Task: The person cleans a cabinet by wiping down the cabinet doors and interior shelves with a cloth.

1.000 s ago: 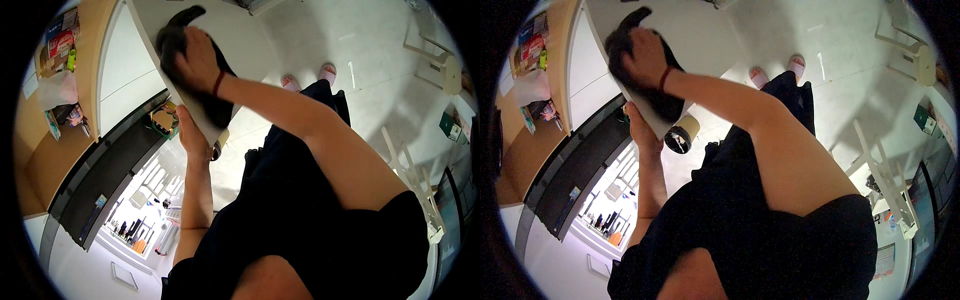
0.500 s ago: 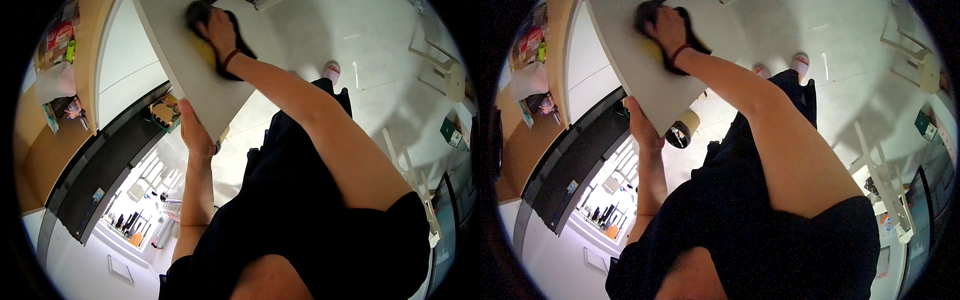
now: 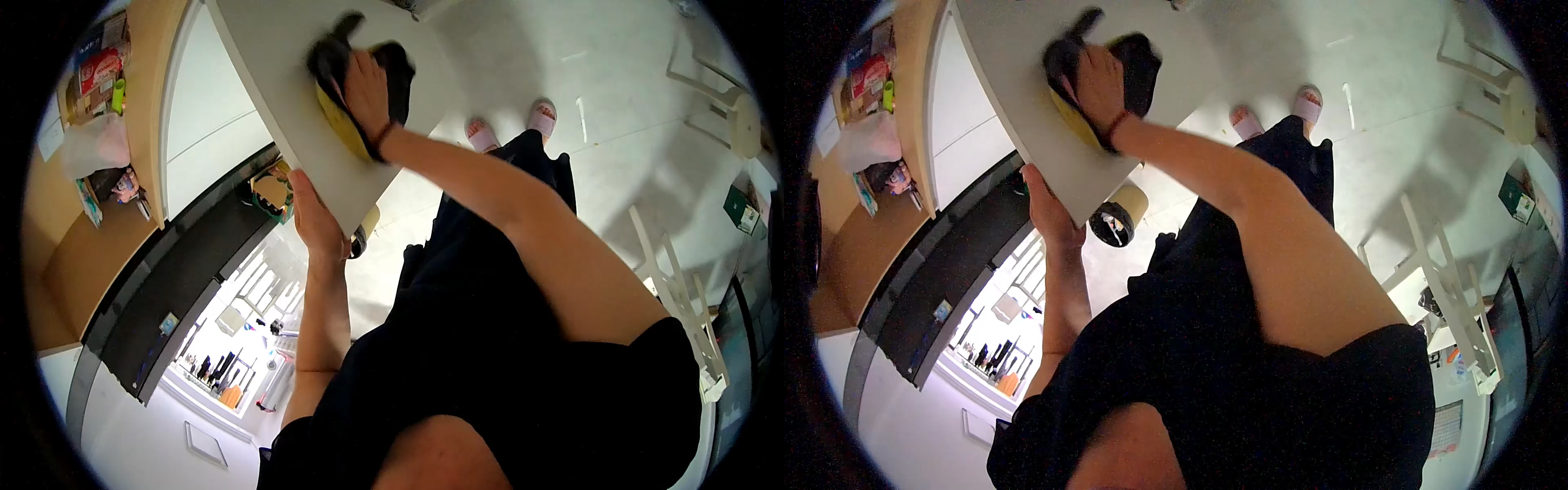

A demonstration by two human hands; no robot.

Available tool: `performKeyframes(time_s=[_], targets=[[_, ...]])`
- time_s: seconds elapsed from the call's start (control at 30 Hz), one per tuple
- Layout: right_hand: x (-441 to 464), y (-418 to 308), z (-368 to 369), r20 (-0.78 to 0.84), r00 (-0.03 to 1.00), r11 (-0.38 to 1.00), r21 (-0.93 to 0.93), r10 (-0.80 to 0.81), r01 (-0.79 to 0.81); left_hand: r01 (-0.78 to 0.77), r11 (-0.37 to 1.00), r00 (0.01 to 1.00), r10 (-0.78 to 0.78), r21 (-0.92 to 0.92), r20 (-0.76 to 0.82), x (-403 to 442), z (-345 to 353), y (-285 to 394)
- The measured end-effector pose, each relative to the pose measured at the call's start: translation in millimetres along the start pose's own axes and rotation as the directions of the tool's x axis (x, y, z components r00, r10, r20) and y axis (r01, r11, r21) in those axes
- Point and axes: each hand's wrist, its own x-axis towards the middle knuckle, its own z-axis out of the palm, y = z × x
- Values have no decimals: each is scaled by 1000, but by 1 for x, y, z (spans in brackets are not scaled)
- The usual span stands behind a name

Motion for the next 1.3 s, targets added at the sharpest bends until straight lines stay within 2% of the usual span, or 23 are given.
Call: performKeyframes(time_s=[0.07, 0.17, 0.23, 0.27, 0.3, 0.37, 0.47, 0.5, 0.57, 0.63, 0.7, 0.73, 0.77, 0.83, 0.9, 0.97, 1.03, 1.07, 1.17, 1.2, 1.23, 1.27, 1.3], targets=[[-38, -23, -15, 88, 987, 990, 42, 134, -138, -47, 999, 998, 48, -27, 42, 3, 0, -3], [-34, -80, -54, 9, 983, 952, 251, -182, 174, -76, 996, 997, 75, -47, -25, 6, -14, -17], [-25, -60, -31, -21, 987, 943, 295, -157, 156, -204, 941, 979, 201, 269, 42, 4, -20, -15], [-16, -45, -25, 78, 993, 964, 259, -83, 61, -117, 982, 993, 114, 149, 27, 6, -15, -7], [-13, -24, -8, 2, 1000, 992, 127, -10, 10, -27, 999, 999, 26, 25, 18, 5, -12, -1], [-18, 20, -2, 3, 998, 998, 21, -66, 65, -24, 999, 1000, 25, 28, -17, 3, -5, -2], [-57, 5, 0, -15, 998, 986, -154, 68, -70, -47, 999, 999, 47, 17, 23, 3, -2, 0], [-62, -20, -12, -6, 999, 998, -23, 52, -53, -56, 998, 998, 56, -1, 14, 2, 2, 1], [-41, -64, -41, 9, 987, 977, 141, -160, 157, -18, 999, 999, 17, -34, -49, 3, -2, -4], [-13, -55, -20, -60, 974, 964, 145, -218, 224, -2, 998, 995, -4, -56, -103, -2, 9, 4], [27, -28, 9, -79, 987, 989, 25, -142, 144, -38, 999, 997, 39, -13, 69, 4, -6, 0], [40, -14, 8, 46, 997, 994, -85, -64, 68, -65, 997, 996, 62, 48, 65, 4, -7, -1], [40, 4, 14, -45, 995, 990, -111, -88, 83, -66, 995, 997, 63, 77, 46, 1, -8, -2], [13, 22, 17, 5, 1000, 993, -118, 30, -29, -83, 989, 996, 81, 122, 21, 2, -3, -1], [-43, 7, -5, 108, 994, 998, -67, 17, -10, -238, 945, 971, 223, 224, 92, 4, 2, 6], [-94, -29, -46, 215, 976, 990, 140, -36, 6, -385, 872, 922, 347, 302, 174, 5, 3, 12], [-111, -52, -77, 294, 942, 873, 488, -162, -2, -529, 773, 848, 458, 351, 268, 11, 2, 21], [-112, -57, -84, 304, 928, 864, 502, -216, 37, -524, 807, 848, 463, 272, 259, 2, 19, 34], [-100, -41, -58, 385, 879, 890, 447, -281, 88, -626, 537, 771, 537, 566, 343, 10, 21, 32], [-76, -44, -49, 255, 908, 875, 444, -332, 195, -611, 648, 791, 515, 454, 330, 12, 23, 33], [-33, -50, -41, 321, 886, 868, 471, -334, 156, -613, 659, 790, 517, 437, 329, 13, 22, 32], [-17, -36, -9, 193, 913, 889, 368, -358, 272, -609, 670, 793, 516, 424, 325, 12, 20, 32], [13, -22, 20, 147, 934, 911, 312, -326, 269, -615, 678, 789, 523, 404, 323, 13, 20, 33]])
